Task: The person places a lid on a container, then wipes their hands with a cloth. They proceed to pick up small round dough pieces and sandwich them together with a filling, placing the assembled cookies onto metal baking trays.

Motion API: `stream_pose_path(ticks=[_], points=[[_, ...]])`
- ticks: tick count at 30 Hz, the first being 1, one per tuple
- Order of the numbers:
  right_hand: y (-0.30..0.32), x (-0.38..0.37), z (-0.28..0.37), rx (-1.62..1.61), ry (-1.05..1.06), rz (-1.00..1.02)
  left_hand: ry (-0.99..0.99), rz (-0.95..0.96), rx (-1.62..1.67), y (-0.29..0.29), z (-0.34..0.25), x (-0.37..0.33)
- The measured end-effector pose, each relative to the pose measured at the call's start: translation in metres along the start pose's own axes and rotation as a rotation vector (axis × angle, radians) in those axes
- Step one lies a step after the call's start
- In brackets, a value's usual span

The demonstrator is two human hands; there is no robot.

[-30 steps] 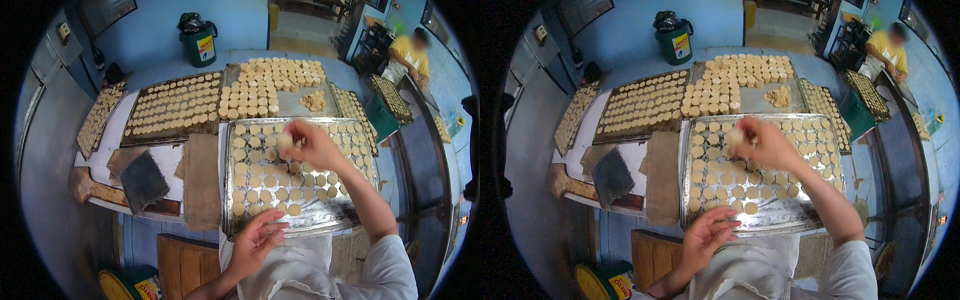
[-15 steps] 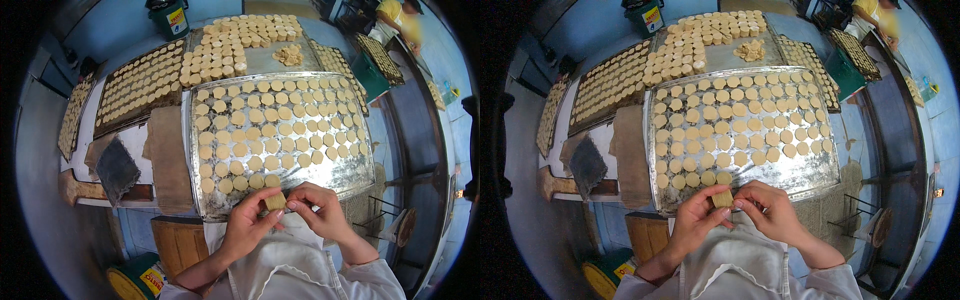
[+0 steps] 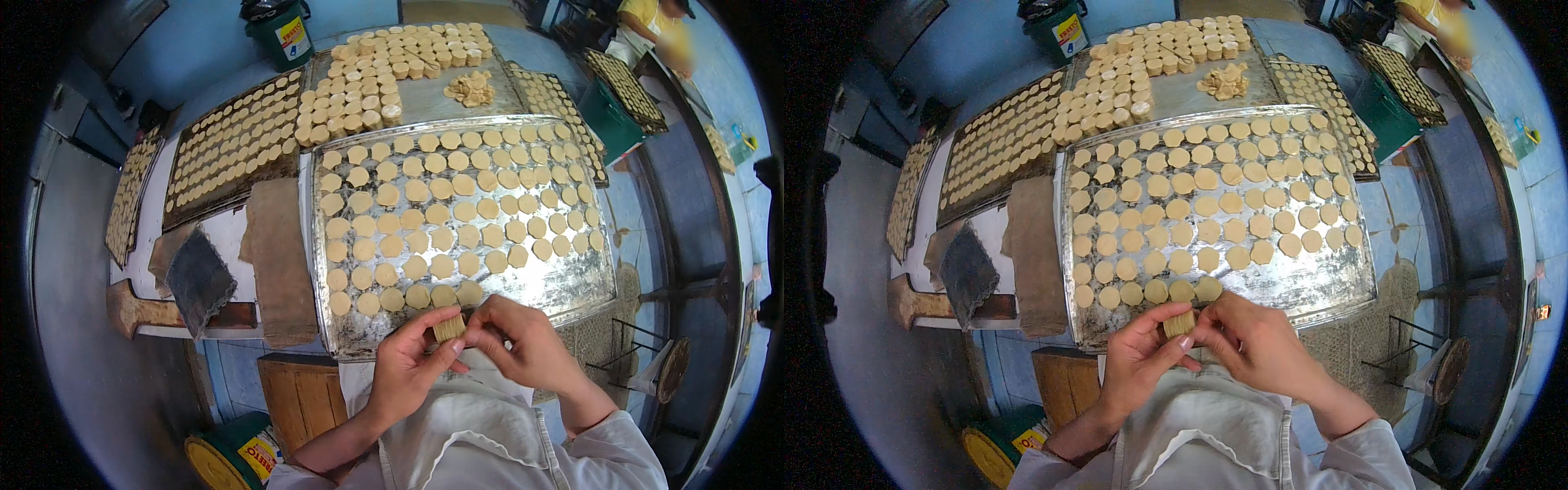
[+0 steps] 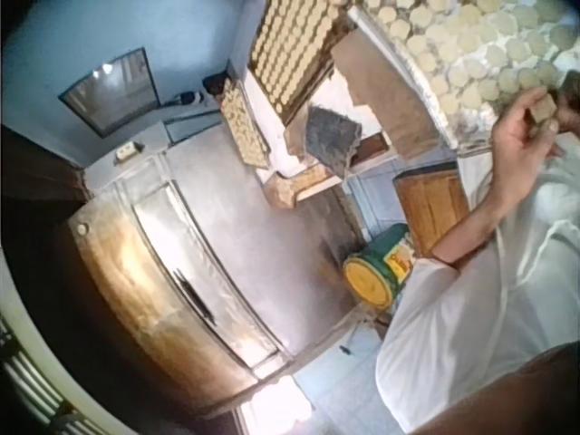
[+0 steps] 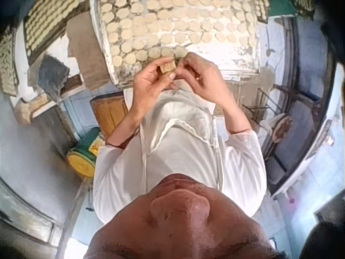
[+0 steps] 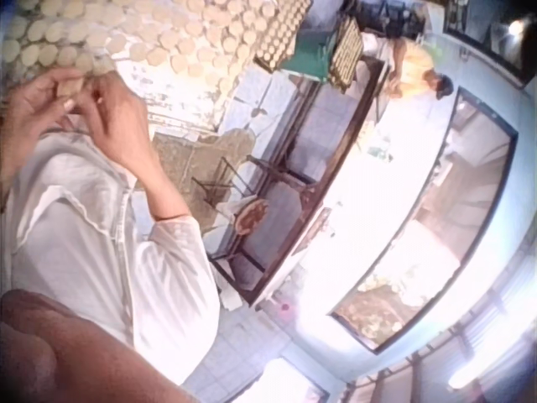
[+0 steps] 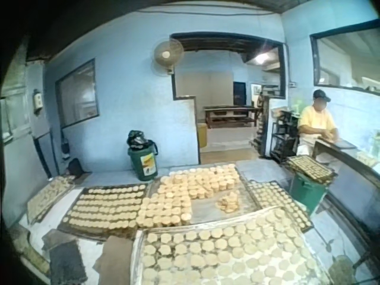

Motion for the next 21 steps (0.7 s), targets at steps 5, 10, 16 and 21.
stream_pose_path(ticks=[5,10,16,21], points=[[0.039,0.009,-0.031,0.601,-0.239,-0.250,0.035,0.024,-0.035,-0.014,-0.002,-0.010],[0.021,0.016,-0.012,-0.044,-0.073,-0.050,-0.003,0.083,-0.013,-0.020,0.001,-0.015],[0.023,0.023,-0.010,-0.170,-0.097,-0.088,-0.006,0.120,0.016,-0.024,0.003,-0.023],[0.053,0.028,-0.042,0.178,-0.192,-0.274,0.033,0.105,0.031,-0.033,0.001,-0.027]])
Point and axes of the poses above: each hand's wrist, its own x-axis away from the middle knuckle, its own y-axis out of the back of the hand, z = x × y, the point moved 8 cm from there along -x, towards the middle knuckle, and after that the axes turned 14 degrees about z, right-handed, at the moved point
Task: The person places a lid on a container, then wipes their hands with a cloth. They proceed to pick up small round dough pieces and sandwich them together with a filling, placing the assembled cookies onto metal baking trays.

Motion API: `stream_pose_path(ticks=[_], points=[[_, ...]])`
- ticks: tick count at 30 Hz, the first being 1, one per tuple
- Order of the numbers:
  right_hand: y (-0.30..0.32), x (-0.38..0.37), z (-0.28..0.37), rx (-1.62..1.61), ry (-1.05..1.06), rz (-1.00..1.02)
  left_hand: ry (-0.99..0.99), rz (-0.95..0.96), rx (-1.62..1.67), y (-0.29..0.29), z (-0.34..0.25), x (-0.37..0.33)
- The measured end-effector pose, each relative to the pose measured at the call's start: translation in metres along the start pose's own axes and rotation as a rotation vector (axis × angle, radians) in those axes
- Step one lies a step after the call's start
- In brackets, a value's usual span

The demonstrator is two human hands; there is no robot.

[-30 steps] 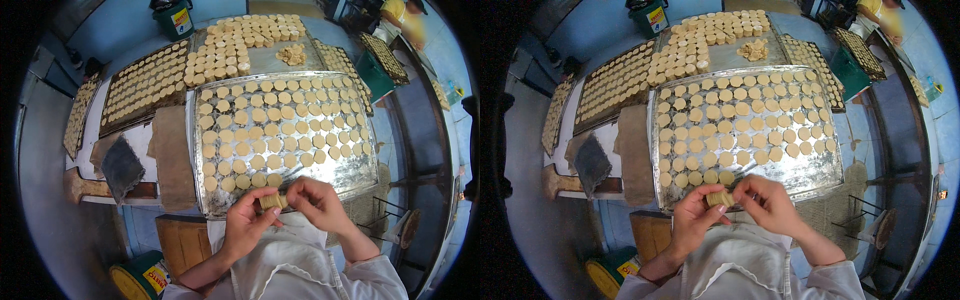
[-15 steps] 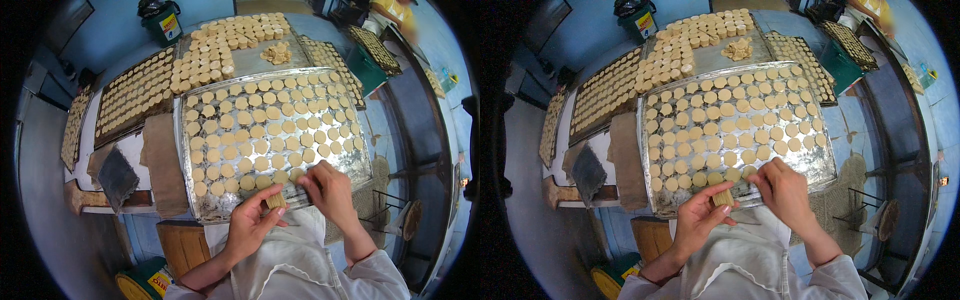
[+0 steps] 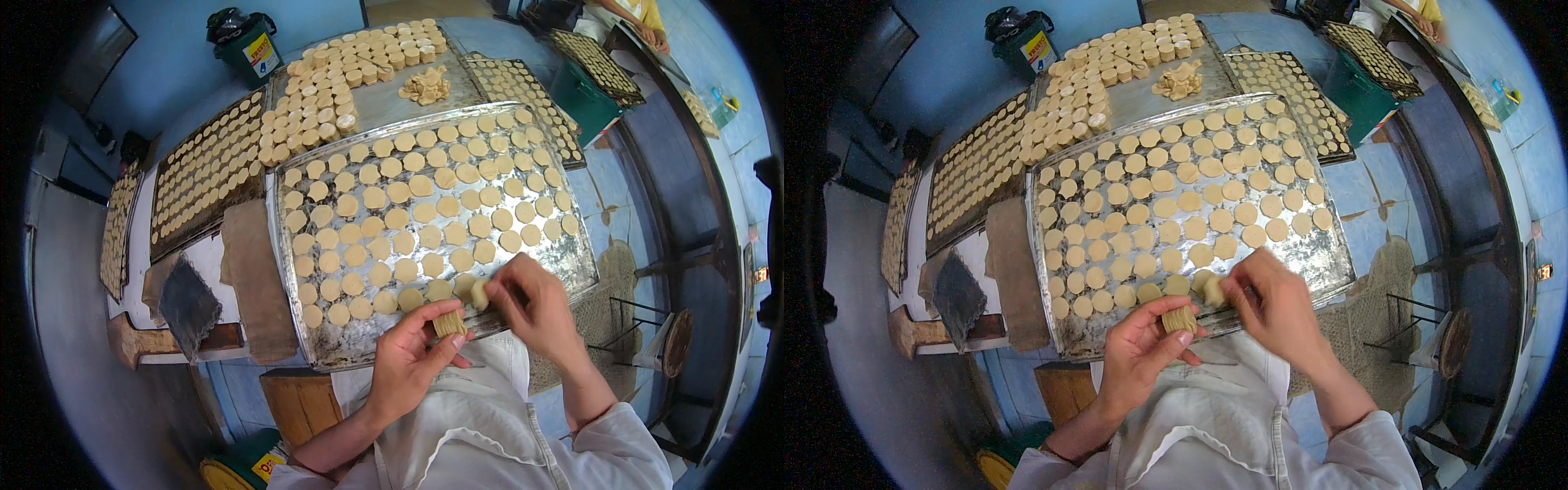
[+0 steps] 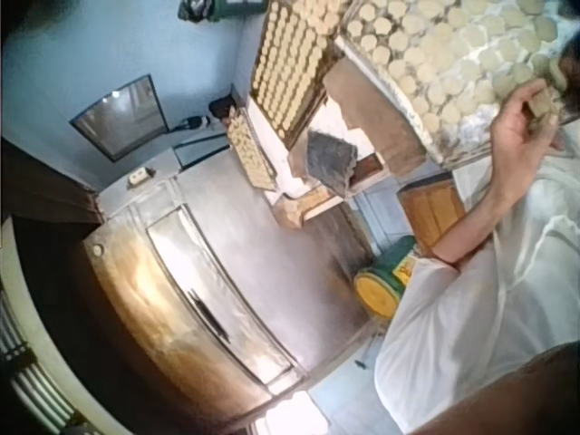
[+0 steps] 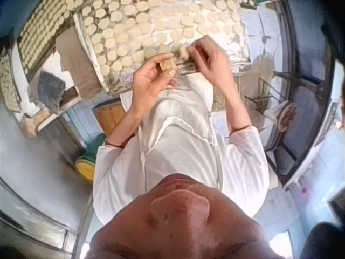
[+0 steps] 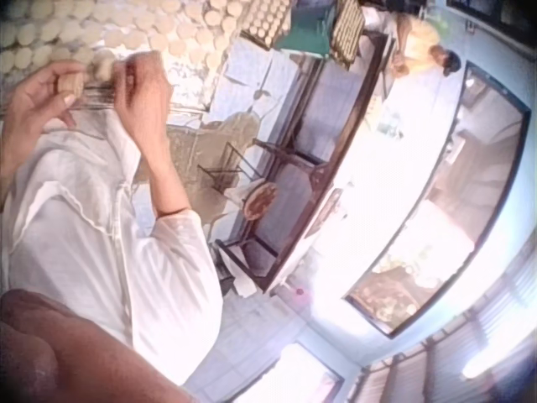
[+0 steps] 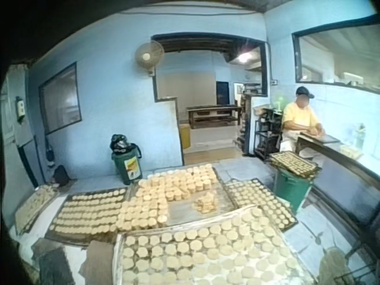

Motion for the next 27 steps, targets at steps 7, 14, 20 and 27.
stream_pose_path(ticks=[7,14,20,27], points=[[-0.003,0.014,0.029,-0.257,0.193,0.152,0.054,0.053,-0.011,-0.007,0.007,-0.014],[0.032,0.011,-0.012,0.019,-0.004,0.007,0.037,0.051,0.004,-0.018,0.004,-0.025],[0.027,0.020,0.002,-0.197,0.163,0.081,0.024,0.134,0.049,-0.025,0.013,-0.035],[0.047,0.023,-0.024,0.011,-0.057,0.047,0.018,0.165,0.063,-0.040,0.015,-0.048]])
Point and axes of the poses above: each hand's wrist, its own x-axis away from the middle knuckle, its own y-axis out of the back of the hand, z = x × y, the point moved 8 cm from there along -x, towards the middle knuckle, and after that the axes turned 14 degrees about z, right-handed, at the moved point
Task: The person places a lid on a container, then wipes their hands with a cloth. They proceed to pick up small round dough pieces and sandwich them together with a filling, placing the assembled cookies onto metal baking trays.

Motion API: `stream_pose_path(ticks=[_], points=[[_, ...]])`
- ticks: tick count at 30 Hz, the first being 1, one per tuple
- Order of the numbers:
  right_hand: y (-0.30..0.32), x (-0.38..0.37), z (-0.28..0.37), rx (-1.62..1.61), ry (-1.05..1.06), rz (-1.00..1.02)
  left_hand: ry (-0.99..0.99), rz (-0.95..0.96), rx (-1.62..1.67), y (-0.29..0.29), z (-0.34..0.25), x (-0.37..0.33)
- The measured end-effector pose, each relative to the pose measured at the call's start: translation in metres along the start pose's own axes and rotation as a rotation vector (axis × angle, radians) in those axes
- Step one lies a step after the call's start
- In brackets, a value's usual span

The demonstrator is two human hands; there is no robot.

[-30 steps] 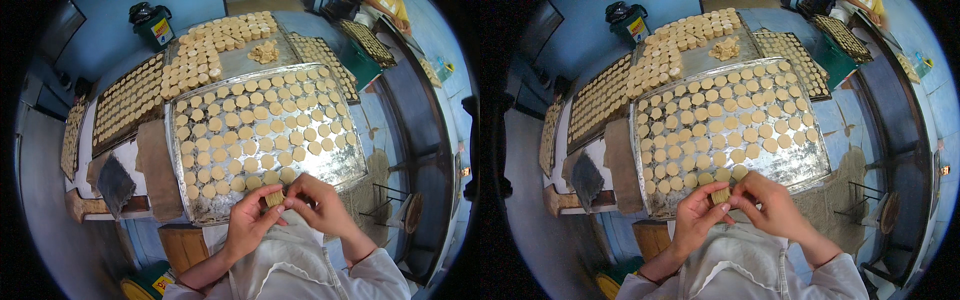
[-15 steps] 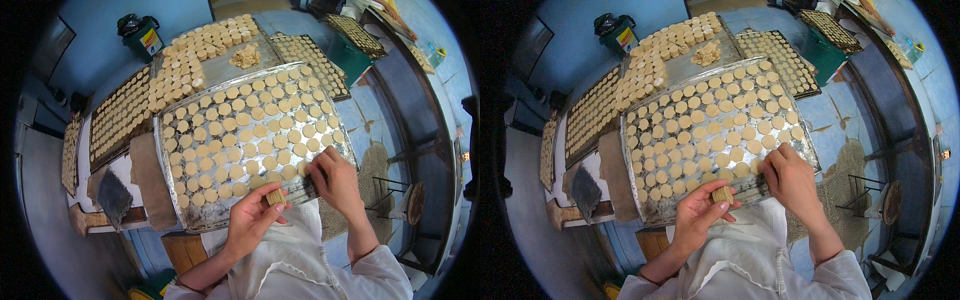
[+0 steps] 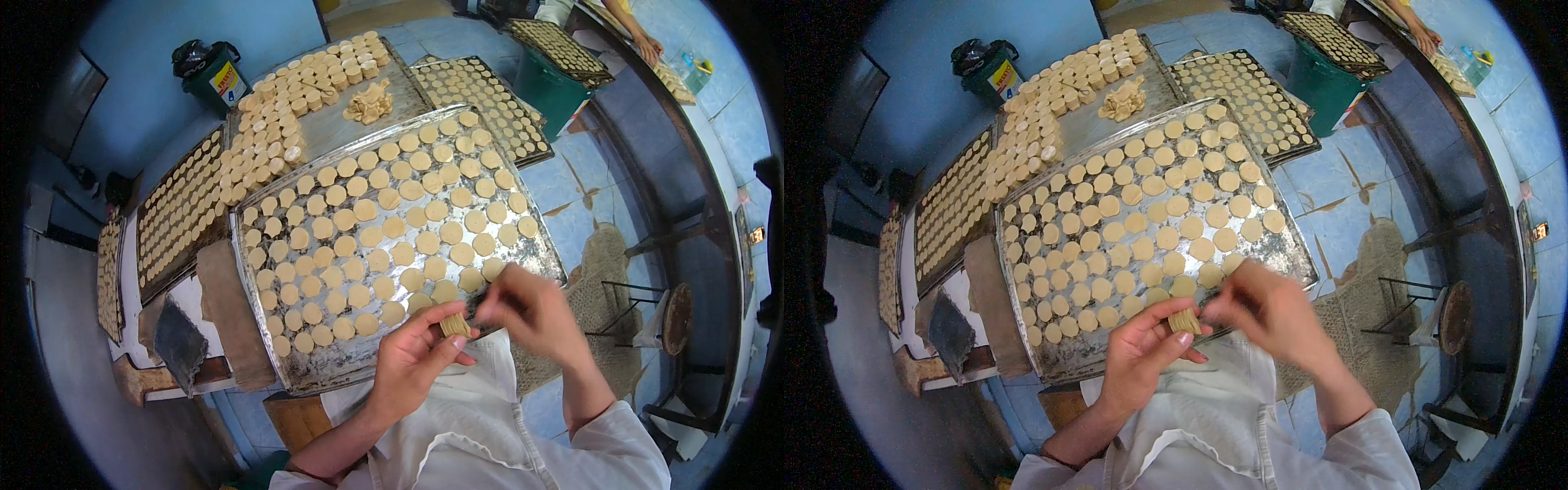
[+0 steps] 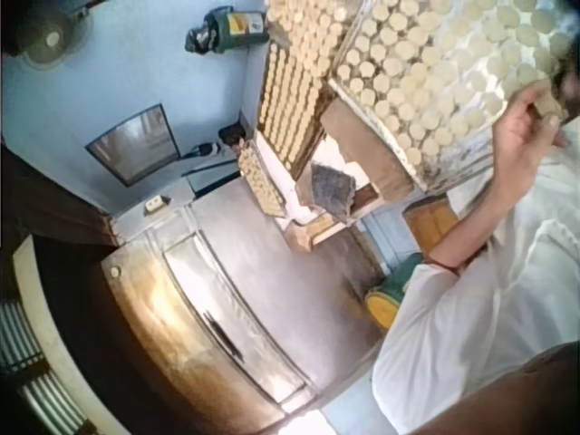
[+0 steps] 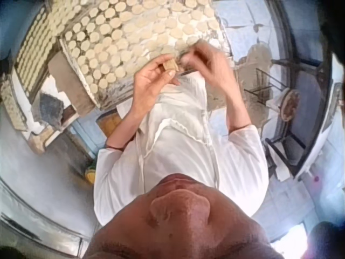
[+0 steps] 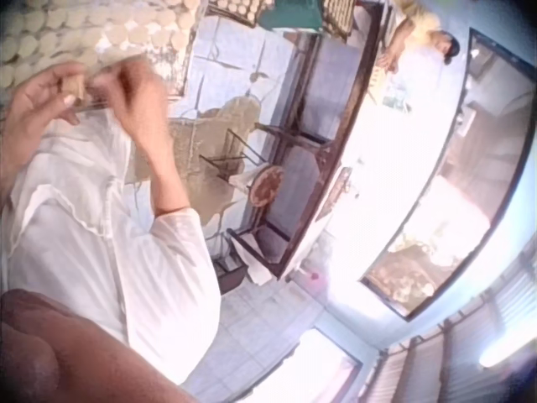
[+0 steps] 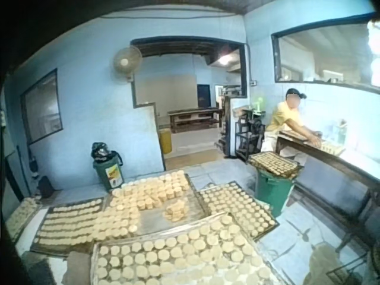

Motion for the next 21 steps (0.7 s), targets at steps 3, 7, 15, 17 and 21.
stream_pose_path(ticks=[3,7,15,17,21], points=[[-0.010,0.010,0.010,-0.278,0.196,0.015,0.031,0.021,-0.042,-0.004,0.006,-0.010],[0.031,0.004,-0.032,0.332,-0.121,-0.342,0.032,-0.010,-0.084,-0.009,0.004,-0.012],[0.004,0.019,0.002,-0.290,0.188,-0.004,0.023,0.049,-0.076,-0.017,0.009,-0.024],[0.020,0.021,-0.025,-0.246,-0.001,-0.107,0.023,0.047,-0.071,-0.018,0.009,-0.023],[0.051,0.027,-0.049,0.360,-0.198,-0.346,0.001,0.029,-0.059,-0.021,0.008,-0.018]])
Point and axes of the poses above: each hand's wrist, its own x-axis away from the middle knuckle, its own y-axis out of the back of the hand, z = x × y, the point moved 8 cm from there along -x, towards the middle knuckle, and after that the axes turned 14 degrees about z, right-handed, at the moved point
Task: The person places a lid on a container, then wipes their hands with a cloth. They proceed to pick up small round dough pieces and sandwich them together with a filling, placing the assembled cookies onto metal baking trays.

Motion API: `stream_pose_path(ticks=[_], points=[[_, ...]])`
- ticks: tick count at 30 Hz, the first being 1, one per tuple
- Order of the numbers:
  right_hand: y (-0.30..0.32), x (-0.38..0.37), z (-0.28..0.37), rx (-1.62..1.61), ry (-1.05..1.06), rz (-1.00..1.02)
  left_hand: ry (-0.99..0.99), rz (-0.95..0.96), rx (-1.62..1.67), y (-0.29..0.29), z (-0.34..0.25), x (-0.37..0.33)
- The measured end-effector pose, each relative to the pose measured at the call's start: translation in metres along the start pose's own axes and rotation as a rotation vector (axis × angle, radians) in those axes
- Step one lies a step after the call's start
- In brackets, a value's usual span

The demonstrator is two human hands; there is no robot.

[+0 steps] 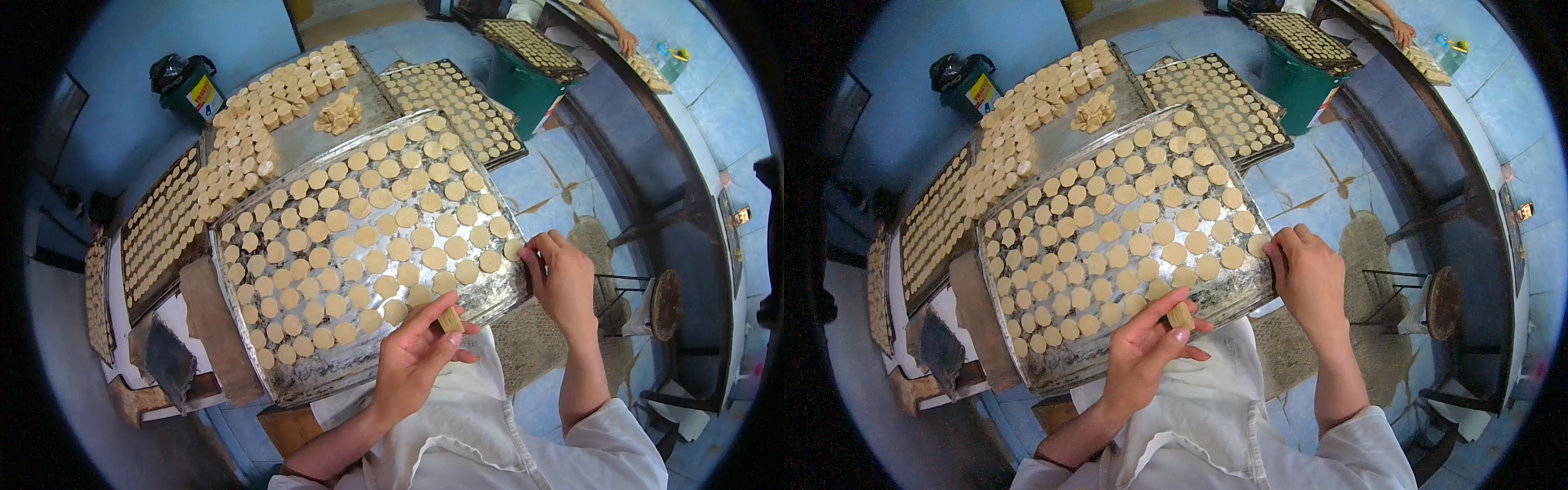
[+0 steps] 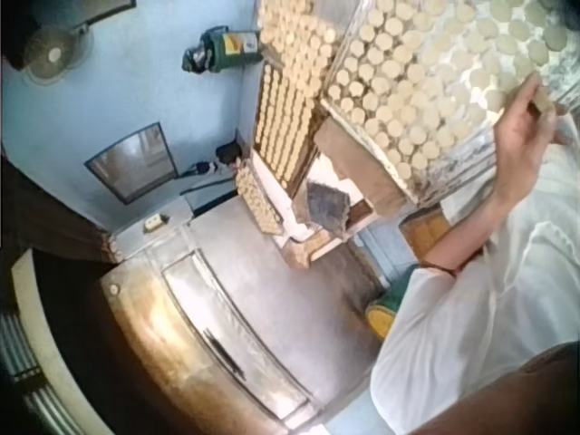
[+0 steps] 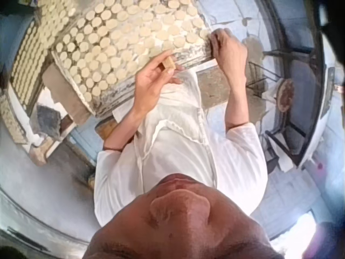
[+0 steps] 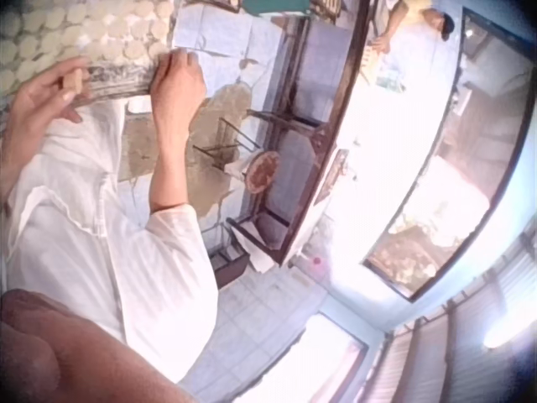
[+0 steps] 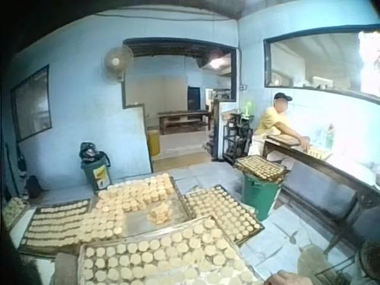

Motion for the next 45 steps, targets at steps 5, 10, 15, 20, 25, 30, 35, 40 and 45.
stream_pose_path(ticks=[5,10,15,20,25,30,35,40,45], points=[[-0.016,0.025,0.066,-0.464,0.247,0.195,-0.010,-0.021,0.000,0.005,-0.005,0.010],[-0.031,0.024,0.092,-0.441,0.129,0.260,-0.025,-0.037,0.017,0.022,-0.007,0.033],[-0.063,0.032,0.151,-0.558,0.375,0.384,-0.089,-0.106,-0.042,0.047,-0.016,0.073],[-0.083,0.013,0.161,-0.565,0.198,0.472,-0.173,-0.295,0.153,0.078,-0.034,0.138],[-0.118,0.029,0.244,-0.325,0.557,0.523,-0.105,-0.538,0.064,0.120,-0.031,0.232],[-0.155,0.041,0.308,-0.591,0.776,0.529,-0.215,-0.771,0.041,0.141,-0.032,0.280],[-0.173,0.042,0.319,-0.275,0.703,0.599,-0.266,-0.689,0.006,0.138,-0.026,0.275],[-0.166,0.039,0.305,-0.390,0.639,0.596,-0.310,-0.555,0.042,0.128,-0.032,0.253],[-0.162,0.042,0.288,-0.424,0.523,0.667,-0.278,-0.470,-0.016,0.127,-0.032,0.241]])
Point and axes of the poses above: each hand's wrist, its own x-axis away from the middle knuckle, its own y-axis out of the back of the hand, z = x × y, the point moved 8 cm from there along -x, towards the middle knuckle, and after that the axes turned 14 degrees about z, right-handed, at the moved point
